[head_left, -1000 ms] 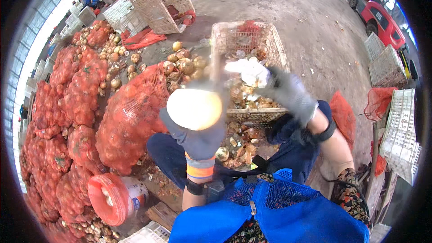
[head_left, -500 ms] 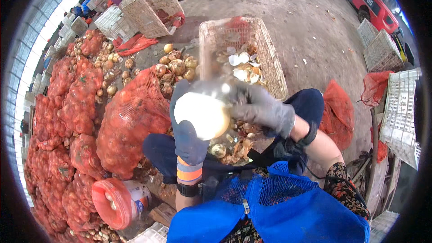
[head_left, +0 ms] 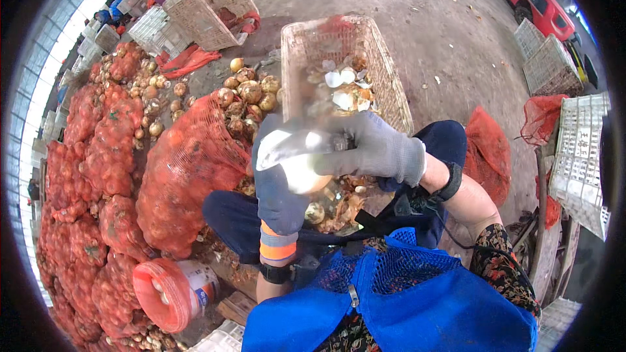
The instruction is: Peeling the outer skin off onions using a small hand tool.
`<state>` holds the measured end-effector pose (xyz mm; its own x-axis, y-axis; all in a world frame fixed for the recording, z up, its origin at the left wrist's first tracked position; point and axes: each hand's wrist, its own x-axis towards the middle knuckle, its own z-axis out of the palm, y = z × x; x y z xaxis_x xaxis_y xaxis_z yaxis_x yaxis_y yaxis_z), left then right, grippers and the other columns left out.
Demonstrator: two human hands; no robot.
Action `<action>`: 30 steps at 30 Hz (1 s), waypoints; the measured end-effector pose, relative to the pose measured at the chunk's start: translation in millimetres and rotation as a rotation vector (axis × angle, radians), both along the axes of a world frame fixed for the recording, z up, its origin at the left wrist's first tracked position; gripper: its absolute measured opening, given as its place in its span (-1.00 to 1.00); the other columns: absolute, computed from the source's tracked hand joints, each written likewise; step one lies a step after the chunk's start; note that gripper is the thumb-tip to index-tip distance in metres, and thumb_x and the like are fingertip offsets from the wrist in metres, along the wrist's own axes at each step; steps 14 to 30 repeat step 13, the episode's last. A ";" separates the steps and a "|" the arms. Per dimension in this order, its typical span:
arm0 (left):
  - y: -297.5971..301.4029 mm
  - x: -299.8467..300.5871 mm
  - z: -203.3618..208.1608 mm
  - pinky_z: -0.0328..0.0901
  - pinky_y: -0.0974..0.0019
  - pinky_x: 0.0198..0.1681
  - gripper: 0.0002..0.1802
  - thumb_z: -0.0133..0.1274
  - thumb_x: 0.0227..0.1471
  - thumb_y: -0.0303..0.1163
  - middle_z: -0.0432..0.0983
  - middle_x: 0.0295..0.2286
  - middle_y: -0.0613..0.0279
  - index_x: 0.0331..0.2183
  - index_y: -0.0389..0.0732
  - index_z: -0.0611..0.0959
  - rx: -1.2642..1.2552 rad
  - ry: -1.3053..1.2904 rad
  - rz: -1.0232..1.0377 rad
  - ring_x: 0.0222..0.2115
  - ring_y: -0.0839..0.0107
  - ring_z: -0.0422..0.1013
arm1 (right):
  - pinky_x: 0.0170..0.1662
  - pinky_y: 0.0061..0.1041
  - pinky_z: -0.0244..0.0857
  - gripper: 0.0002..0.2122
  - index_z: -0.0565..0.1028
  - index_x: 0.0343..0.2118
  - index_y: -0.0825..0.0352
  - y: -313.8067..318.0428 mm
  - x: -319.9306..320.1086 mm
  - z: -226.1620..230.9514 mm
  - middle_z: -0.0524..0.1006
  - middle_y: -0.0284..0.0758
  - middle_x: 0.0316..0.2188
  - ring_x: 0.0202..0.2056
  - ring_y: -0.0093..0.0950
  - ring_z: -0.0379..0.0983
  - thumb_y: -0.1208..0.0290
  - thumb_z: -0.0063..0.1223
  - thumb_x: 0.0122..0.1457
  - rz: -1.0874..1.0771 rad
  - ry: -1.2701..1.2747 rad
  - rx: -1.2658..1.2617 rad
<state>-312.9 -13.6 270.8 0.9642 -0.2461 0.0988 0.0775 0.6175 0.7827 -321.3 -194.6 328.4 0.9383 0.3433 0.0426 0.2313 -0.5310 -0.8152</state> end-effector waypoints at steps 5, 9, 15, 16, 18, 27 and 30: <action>3.9 -6.8 0.9 0.32 0.20 -0.05 -0.18 0.05 -0.06 0.15 0.32 -0.05 0.08 0.03 -0.28 0.27 -0.070 -0.050 -0.091 -0.08 0.28 0.34 | -0.26 -0.28 0.32 -0.40 0.45 -0.24 0.43 2.8 8.2 -12.4 0.51 0.00 -0.44 -0.35 -0.13 0.48 -0.13 0.08 -0.07 -0.093 -0.005 0.060; 3.1 -7.6 3.9 0.23 0.19 0.04 -0.19 0.04 -0.02 0.10 0.31 -0.05 0.07 0.06 -0.31 0.24 -0.101 -0.021 -0.075 -0.04 0.26 0.30 | -0.19 -0.26 0.32 -0.35 0.43 -0.17 0.44 0.6 12.4 -3.9 0.52 0.02 -0.39 -0.28 -0.10 0.48 -0.16 0.04 -0.06 -0.014 0.055 -0.095; 7.3 -5.0 -4.9 0.10 0.07 0.12 -0.07 -0.08 -0.01 0.22 0.19 0.06 0.07 0.19 -0.18 0.06 0.046 -0.132 -0.097 0.05 0.17 0.19 | -0.13 -0.28 0.32 -0.31 0.41 -0.10 0.44 1.4 10.9 -4.4 0.52 0.02 -0.33 -0.22 -0.11 0.48 -0.18 0.02 -0.06 -0.007 0.096 -0.040; 7.3 -5.0 -4.9 0.10 0.07 0.12 -0.07 -0.08 -0.01 0.22 0.19 0.06 0.07 0.19 -0.18 0.06 0.046 -0.132 -0.097 0.05 0.17 0.19 | -0.13 -0.28 0.32 -0.31 0.41 -0.10 0.44 1.4 10.9 -4.4 0.52 0.02 -0.33 -0.22 -0.11 0.48 -0.18 0.02 -0.06 -0.007 0.096 -0.040; 7.3 -5.0 -4.9 0.10 0.07 0.12 -0.07 -0.08 -0.01 0.22 0.19 0.06 0.07 0.19 -0.18 0.06 0.046 -0.132 -0.097 0.05 0.17 0.19 | -0.13 -0.28 0.32 -0.31 0.41 -0.10 0.44 1.4 10.9 -4.4 0.52 0.02 -0.33 -0.22 -0.11 0.48 -0.18 0.02 -0.06 -0.007 0.096 -0.040; 7.3 -5.0 -4.9 0.10 0.07 0.12 -0.07 -0.08 -0.01 0.22 0.19 0.06 0.07 0.19 -0.18 0.06 0.046 -0.132 -0.097 0.05 0.17 0.19 | -0.13 -0.28 0.32 -0.31 0.41 -0.10 0.44 1.4 10.9 -4.4 0.52 0.02 -0.33 -0.22 -0.11 0.48 -0.18 0.02 -0.06 -0.007 0.096 -0.040; 7.3 -5.0 -4.9 0.10 0.07 0.12 -0.07 -0.08 -0.01 0.22 0.19 0.06 0.07 0.19 -0.18 0.06 0.046 -0.132 -0.097 0.05 0.17 0.19 | -0.13 -0.28 0.32 -0.31 0.41 -0.10 0.44 1.4 10.9 -4.4 0.52 0.02 -0.33 -0.22 -0.11 0.48 -0.18 0.02 -0.06 -0.007 0.096 -0.040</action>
